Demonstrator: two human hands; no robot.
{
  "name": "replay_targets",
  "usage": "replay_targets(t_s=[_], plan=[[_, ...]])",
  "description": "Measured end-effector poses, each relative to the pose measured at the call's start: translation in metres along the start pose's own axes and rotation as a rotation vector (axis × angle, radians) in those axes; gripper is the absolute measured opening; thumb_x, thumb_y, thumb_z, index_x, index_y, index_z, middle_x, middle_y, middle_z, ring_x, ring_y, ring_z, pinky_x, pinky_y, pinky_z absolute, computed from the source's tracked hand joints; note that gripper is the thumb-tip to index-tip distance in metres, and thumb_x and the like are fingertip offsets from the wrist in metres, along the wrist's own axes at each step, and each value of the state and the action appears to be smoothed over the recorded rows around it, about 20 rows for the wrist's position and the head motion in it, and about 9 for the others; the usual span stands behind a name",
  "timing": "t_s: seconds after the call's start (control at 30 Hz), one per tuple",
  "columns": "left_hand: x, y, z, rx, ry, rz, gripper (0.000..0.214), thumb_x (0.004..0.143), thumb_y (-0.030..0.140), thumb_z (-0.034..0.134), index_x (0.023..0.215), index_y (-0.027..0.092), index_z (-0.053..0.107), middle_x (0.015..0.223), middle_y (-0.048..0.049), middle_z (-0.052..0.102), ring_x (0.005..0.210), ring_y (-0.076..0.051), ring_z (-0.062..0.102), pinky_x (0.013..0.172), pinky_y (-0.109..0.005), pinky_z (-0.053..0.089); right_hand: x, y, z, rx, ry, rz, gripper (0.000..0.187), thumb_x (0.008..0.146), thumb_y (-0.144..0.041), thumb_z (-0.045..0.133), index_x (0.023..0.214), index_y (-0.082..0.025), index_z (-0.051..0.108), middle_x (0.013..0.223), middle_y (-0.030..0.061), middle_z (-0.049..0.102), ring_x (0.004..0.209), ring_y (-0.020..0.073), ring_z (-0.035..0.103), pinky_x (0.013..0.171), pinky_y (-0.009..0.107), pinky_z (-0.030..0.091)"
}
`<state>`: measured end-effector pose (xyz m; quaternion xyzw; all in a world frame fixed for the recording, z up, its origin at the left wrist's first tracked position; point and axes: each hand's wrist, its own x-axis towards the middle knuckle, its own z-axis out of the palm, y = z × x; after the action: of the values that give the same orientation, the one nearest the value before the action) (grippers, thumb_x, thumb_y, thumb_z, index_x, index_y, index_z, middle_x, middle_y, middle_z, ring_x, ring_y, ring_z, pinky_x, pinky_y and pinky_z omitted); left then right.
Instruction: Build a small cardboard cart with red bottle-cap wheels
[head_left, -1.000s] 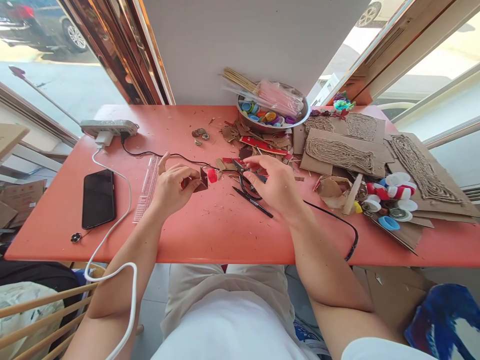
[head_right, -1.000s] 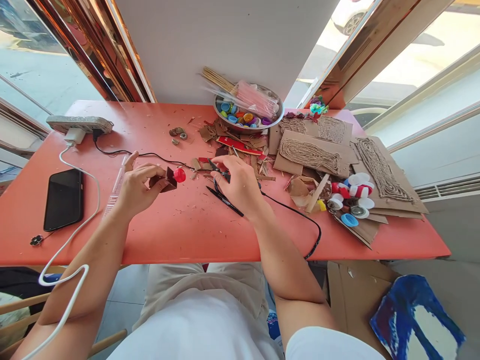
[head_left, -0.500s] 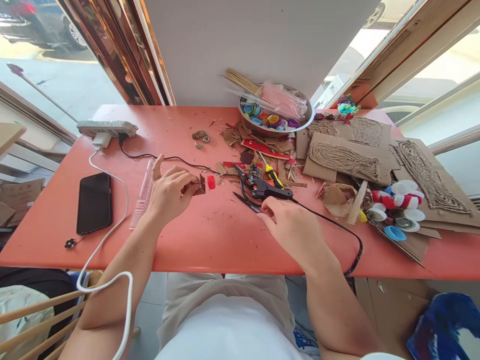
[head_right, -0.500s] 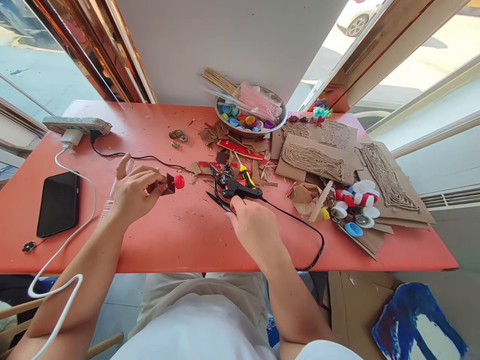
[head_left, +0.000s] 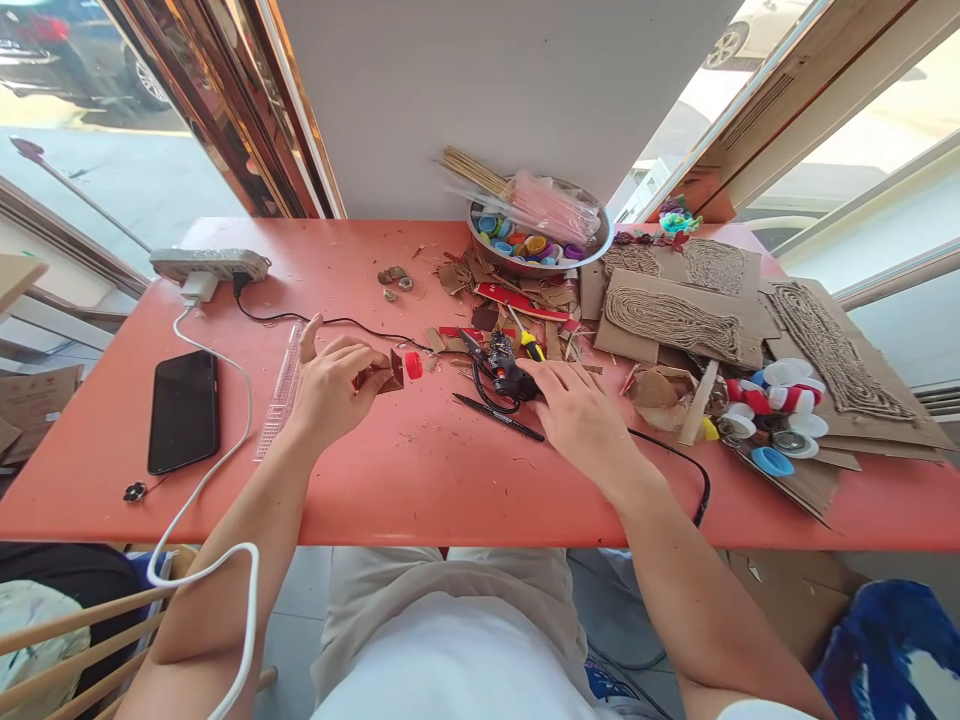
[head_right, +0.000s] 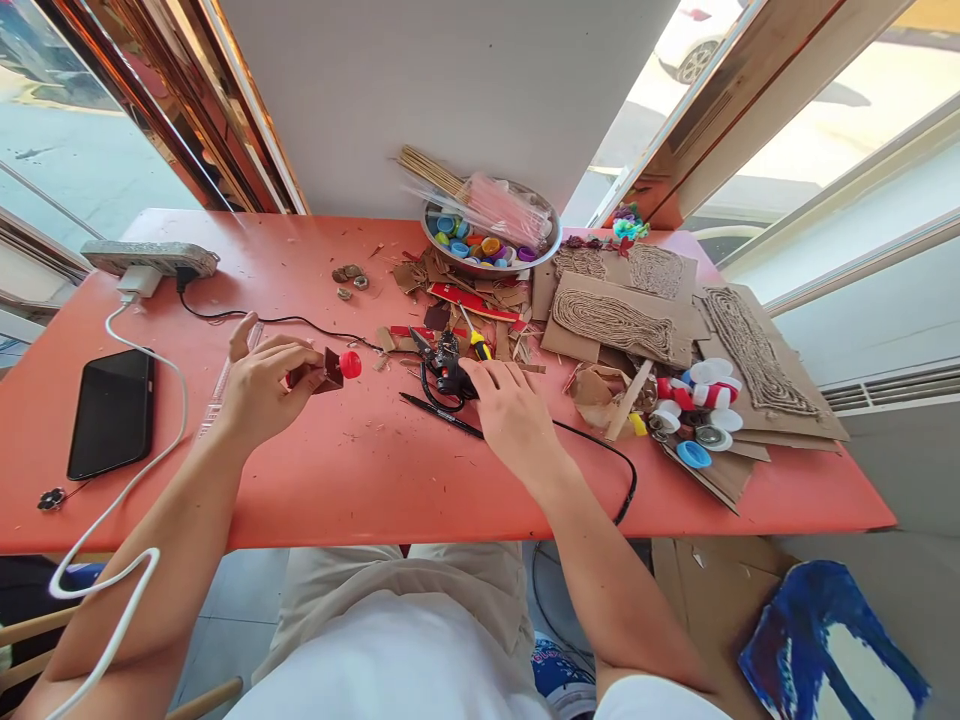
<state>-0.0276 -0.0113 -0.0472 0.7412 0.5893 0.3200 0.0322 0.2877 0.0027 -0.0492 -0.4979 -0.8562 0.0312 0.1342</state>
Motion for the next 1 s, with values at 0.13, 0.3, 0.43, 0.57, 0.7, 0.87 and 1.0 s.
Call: replay_targets(t_s=[0.13,0.3,0.43,0.57,0.7,0.87,1.0], plan=[[0.0,0.001,0.0,0.0,-0.006,-0.011,0.019,0.09,0.027,0.061,0.073,0.033,0.068,0.074,0.0048,0.076,0.084,-0.024,0.074,0.135,-0.062,0.021,0.007,0.008,-0.011,0.1,0.006,0.014,0.042,0.098,-0.018,0.054,0.138,-0.022,0.066,0.127,0.0145,0.077,0.118,0.0336,0.072,0.1,0.05,0.058],[-0.001,-0.001,0.0,-0.031,0.024,0.03,0.018,0.091,0.026,0.059,0.076,0.031,0.068,0.077,0.0043,0.076,0.083,-0.022,0.073,0.136,-0.061,0.019,0.043,0.012,-0.031,0.002,-0.102,0.183,0.028,0.099,-0.023,0.059,0.123,-0.018,0.072,0.115,0.018,0.081,0.112,0.0369,0.075,0.093,0.048,0.059],[-0.001,-0.003,-0.001,-0.027,0.077,0.063,0.018,0.091,0.026,0.058,0.077,0.03,0.068,0.078,0.0028,0.076,0.084,-0.022,0.074,0.131,-0.06,0.03,0.066,0.002,-0.038,-0.12,-0.303,0.343,0.023,0.1,-0.024,0.059,0.116,-0.016,0.074,0.111,0.0199,0.081,0.111,0.038,0.076,0.088,0.045,0.057],[-0.001,-0.002,-0.003,0.015,0.089,0.095,0.021,0.093,0.026,0.058,0.076,0.029,0.069,0.08,0.0005,0.078,0.088,-0.024,0.075,0.126,-0.057,0.039,0.068,-0.002,-0.031,-0.145,-0.309,0.399,0.021,0.102,-0.024,0.058,0.108,-0.016,0.076,0.11,0.0206,0.081,0.111,0.0372,0.076,0.087,0.043,0.057],[0.0,0.002,-0.004,0.104,-0.043,0.078,0.023,0.094,0.024,0.058,0.079,0.032,0.074,0.082,-0.0001,0.081,0.092,-0.024,0.076,0.123,-0.054,0.043,0.059,0.015,-0.014,-0.144,-0.191,0.331,0.021,0.101,-0.028,0.058,0.095,-0.018,0.077,0.1,0.0183,0.081,0.101,0.0359,0.077,0.083,0.044,0.058],[0.003,0.005,-0.001,0.135,-0.207,0.057,0.026,0.093,0.021,0.056,0.079,0.032,0.076,0.083,-0.0017,0.082,0.095,-0.025,0.077,0.119,-0.054,0.048,0.05,0.029,0.001,-0.062,0.104,0.167,0.015,0.098,-0.027,0.062,0.101,-0.021,0.076,0.1,0.0162,0.079,0.098,0.0352,0.073,0.087,0.049,0.058],[0.003,0.006,0.003,0.124,-0.26,0.032,0.025,0.092,0.023,0.056,0.082,0.031,0.077,0.087,-0.0029,0.083,0.099,-0.026,0.077,0.115,-0.052,0.052,0.046,0.019,0.004,0.023,0.283,0.03,0.02,0.101,-0.025,0.056,0.109,-0.022,0.074,0.107,0.0147,0.079,0.102,0.0339,0.071,0.094,0.051,0.056]])
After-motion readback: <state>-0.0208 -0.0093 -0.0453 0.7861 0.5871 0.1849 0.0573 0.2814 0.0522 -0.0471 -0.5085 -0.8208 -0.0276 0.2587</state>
